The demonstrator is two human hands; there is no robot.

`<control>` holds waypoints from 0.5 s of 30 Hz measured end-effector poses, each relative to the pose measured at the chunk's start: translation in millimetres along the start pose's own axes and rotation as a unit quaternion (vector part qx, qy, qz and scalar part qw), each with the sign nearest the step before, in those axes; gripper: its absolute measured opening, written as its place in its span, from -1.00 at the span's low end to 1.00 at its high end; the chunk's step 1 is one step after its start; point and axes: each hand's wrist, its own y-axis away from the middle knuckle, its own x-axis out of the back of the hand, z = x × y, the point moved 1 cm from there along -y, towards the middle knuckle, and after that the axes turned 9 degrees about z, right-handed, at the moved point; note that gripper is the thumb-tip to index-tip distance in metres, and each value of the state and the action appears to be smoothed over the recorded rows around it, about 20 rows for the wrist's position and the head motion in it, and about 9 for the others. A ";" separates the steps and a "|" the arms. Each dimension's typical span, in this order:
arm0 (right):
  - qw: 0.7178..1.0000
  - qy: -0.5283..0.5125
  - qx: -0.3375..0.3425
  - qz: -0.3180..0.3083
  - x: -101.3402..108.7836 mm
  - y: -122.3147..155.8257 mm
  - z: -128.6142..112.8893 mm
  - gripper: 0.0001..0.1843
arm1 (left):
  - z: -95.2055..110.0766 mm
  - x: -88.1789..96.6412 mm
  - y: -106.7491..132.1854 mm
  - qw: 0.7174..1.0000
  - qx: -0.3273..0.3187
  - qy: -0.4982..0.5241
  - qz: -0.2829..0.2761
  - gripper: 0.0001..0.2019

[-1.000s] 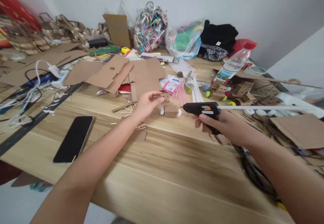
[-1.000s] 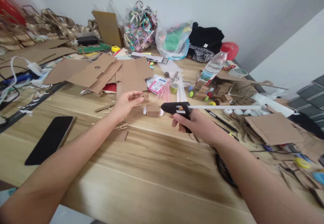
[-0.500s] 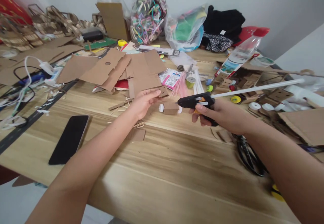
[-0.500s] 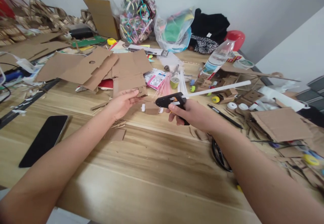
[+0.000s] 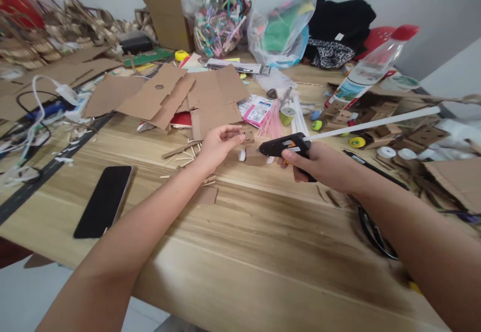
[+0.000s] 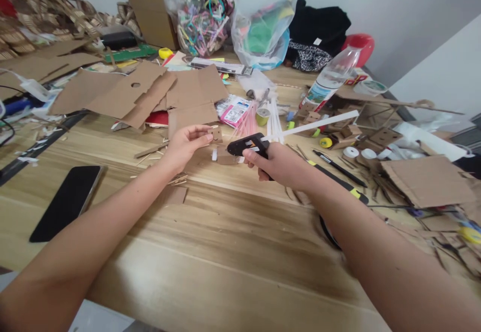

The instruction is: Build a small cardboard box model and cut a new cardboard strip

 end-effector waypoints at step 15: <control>0.988 0.153 -0.004 -0.032 24.8 -6.4 -25.2 -0.27 | -3.8 -2.3 -1.1 1.000 -0.006 0.000 -0.003 -0.82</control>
